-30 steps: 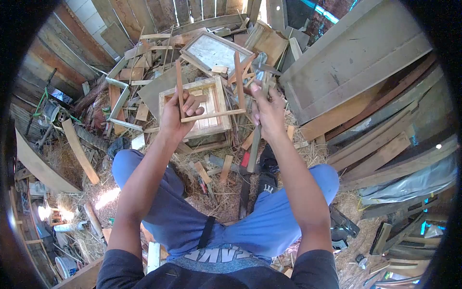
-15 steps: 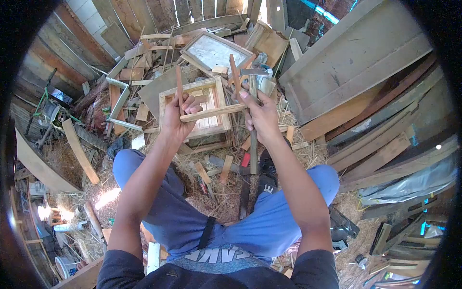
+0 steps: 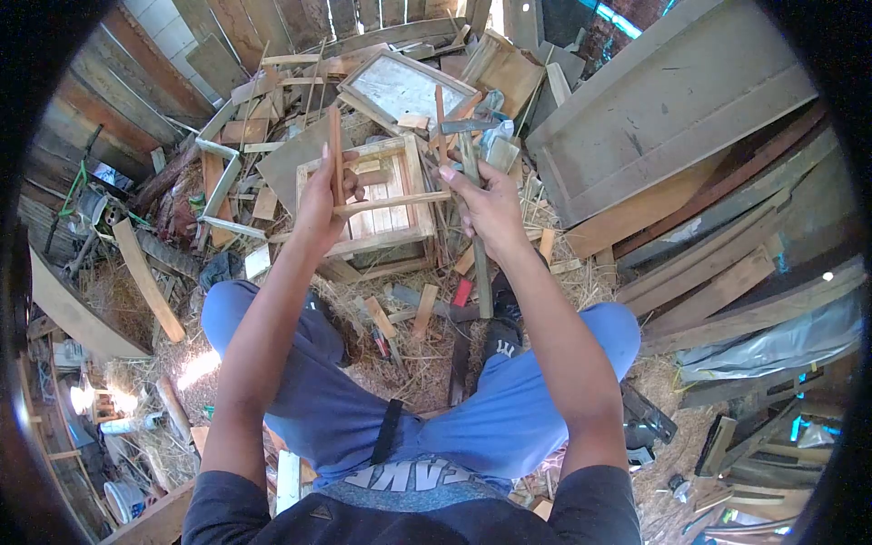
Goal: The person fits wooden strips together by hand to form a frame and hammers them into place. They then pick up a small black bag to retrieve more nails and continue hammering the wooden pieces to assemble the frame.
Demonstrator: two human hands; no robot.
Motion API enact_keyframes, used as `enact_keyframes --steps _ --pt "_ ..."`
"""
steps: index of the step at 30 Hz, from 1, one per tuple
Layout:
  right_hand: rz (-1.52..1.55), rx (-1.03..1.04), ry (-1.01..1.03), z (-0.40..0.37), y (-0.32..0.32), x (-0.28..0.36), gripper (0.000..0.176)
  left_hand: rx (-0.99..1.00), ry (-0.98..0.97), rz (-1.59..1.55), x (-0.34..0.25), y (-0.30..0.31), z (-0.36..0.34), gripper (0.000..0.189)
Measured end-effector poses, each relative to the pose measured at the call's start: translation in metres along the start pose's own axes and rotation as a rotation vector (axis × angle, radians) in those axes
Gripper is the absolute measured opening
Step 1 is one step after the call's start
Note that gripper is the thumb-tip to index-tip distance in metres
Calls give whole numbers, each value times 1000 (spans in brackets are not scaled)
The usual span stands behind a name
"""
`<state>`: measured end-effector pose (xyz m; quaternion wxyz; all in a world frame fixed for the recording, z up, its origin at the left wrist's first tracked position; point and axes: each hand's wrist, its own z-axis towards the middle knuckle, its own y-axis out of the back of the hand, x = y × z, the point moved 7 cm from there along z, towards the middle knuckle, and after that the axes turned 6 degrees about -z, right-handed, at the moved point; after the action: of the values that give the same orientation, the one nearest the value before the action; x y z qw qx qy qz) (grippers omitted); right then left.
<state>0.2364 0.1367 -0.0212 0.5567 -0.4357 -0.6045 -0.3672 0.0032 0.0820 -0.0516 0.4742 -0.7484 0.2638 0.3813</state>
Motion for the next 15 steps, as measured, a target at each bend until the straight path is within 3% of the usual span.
enact_keyframes --steps 7,15 --pt "-58 -22 -66 10 11 -13 29 -22 -88 72 1 23 1 48" --pt "-135 -345 13 34 97 -71 20 -62 -173 289 16 46 12 49"
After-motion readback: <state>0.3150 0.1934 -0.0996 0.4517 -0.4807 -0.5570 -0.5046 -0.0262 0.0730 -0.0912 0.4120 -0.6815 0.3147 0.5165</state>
